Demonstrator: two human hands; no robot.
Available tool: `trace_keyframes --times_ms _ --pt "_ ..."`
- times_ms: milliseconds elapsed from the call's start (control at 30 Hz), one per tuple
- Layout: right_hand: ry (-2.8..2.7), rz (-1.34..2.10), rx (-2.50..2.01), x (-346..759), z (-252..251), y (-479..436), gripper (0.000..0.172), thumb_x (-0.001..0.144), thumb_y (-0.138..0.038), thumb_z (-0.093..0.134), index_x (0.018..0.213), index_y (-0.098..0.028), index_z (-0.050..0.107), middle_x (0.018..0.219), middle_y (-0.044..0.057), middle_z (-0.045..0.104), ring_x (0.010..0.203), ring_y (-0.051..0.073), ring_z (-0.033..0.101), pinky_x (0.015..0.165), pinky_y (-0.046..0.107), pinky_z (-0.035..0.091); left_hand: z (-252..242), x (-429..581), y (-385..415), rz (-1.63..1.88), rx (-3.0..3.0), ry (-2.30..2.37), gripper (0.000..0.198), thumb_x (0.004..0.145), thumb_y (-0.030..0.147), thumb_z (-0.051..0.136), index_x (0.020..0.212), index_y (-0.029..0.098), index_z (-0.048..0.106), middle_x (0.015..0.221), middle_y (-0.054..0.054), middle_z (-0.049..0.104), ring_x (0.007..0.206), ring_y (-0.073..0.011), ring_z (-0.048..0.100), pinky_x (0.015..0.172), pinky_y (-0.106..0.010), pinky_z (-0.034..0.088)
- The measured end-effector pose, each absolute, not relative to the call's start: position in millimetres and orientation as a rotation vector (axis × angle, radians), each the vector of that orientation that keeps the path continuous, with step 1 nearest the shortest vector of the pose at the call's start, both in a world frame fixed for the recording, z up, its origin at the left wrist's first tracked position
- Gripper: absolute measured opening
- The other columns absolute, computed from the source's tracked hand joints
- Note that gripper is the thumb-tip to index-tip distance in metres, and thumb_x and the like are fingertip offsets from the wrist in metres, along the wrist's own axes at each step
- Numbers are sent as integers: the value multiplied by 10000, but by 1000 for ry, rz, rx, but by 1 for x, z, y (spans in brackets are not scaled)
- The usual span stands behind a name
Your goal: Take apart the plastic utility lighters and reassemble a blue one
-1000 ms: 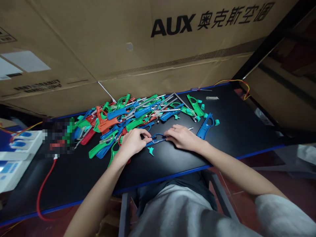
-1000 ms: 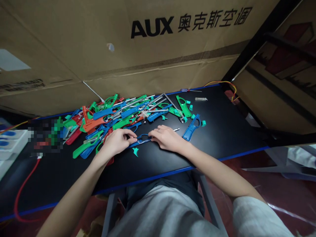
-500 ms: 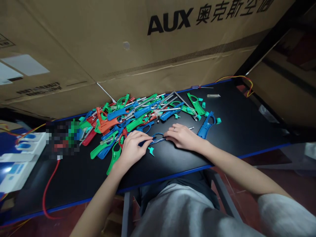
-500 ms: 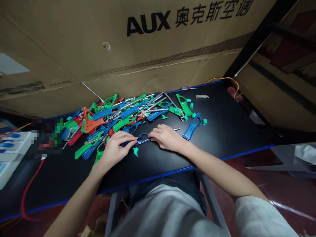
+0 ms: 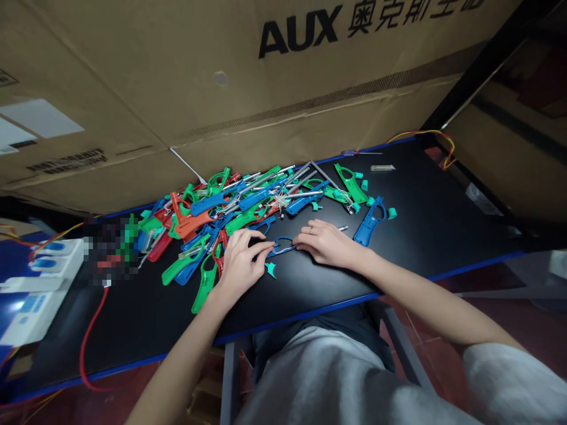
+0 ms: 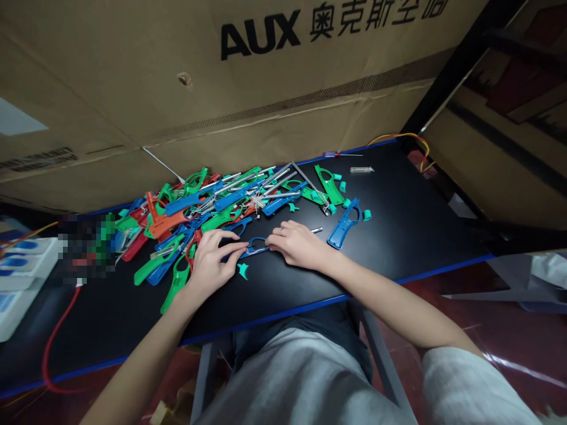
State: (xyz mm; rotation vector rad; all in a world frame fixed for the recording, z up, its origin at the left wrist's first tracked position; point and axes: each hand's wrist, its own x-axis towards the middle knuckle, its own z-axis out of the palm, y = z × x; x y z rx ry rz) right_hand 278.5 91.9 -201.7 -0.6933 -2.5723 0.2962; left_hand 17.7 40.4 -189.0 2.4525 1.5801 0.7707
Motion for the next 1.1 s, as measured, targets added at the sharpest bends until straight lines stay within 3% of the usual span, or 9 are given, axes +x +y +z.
trace_keyframes --times_ms 133,367,667,867,1000,1100 --pt "-2571 290 -697 278 -202 92 149 1042 -231 544 1028 -173 680 880 59 662 813 194 499 749 322 335 -188 11 43 669 2444 1544 196 978 306 617 1060 318 795 1080 -31 731 1069 -220 606 915 -404 455" --pt "-2570 314 -694 278 -202 92 175 1045 -236 537 1011 -174 696 864 55 658 799 193 488 765 320 339 -190 11 45 816 2418 1556 137 959 290 652 949 243 781 994 -23 749 962 -181 662 876 -373 469" --pt "-2580 324 -682 278 -203 92 193 1050 -254 533 1022 -175 706 838 56 642 800 191 495 767 321 359 -179 5 40 549 2758 1419 191 946 314 640 1071 253 770 1133 -39 766 1204 -270 639 955 -424 475" --pt "-2588 369 -701 282 -200 95 178 1049 -270 540 1045 -171 688 907 72 661 844 192 539 785 327 387 -178 3 47 512 2727 1341 190 957 312 618 1030 244 779 1092 -56 766 1145 -256 653 951 -422 485" --pt "-2574 272 -772 276 -190 83 185 1028 -320 582 1062 -170 683 1103 110 661 981 224 565 860 368 414 -183 3 43 590 2688 1386 205 969 311 602 1055 230 769 1063 -59 762 1023 -229 661 888 -404 482" --pt "-2529 133 -863 254 -186 55 291 1037 -422 560 1066 -162 688 1018 112 662 909 226 564 814 372 423 -186 2 40 658 2619 1409 225 978 303 590 1093 240 773 1086 -57 751 1018 -217 649 890 -400 483"
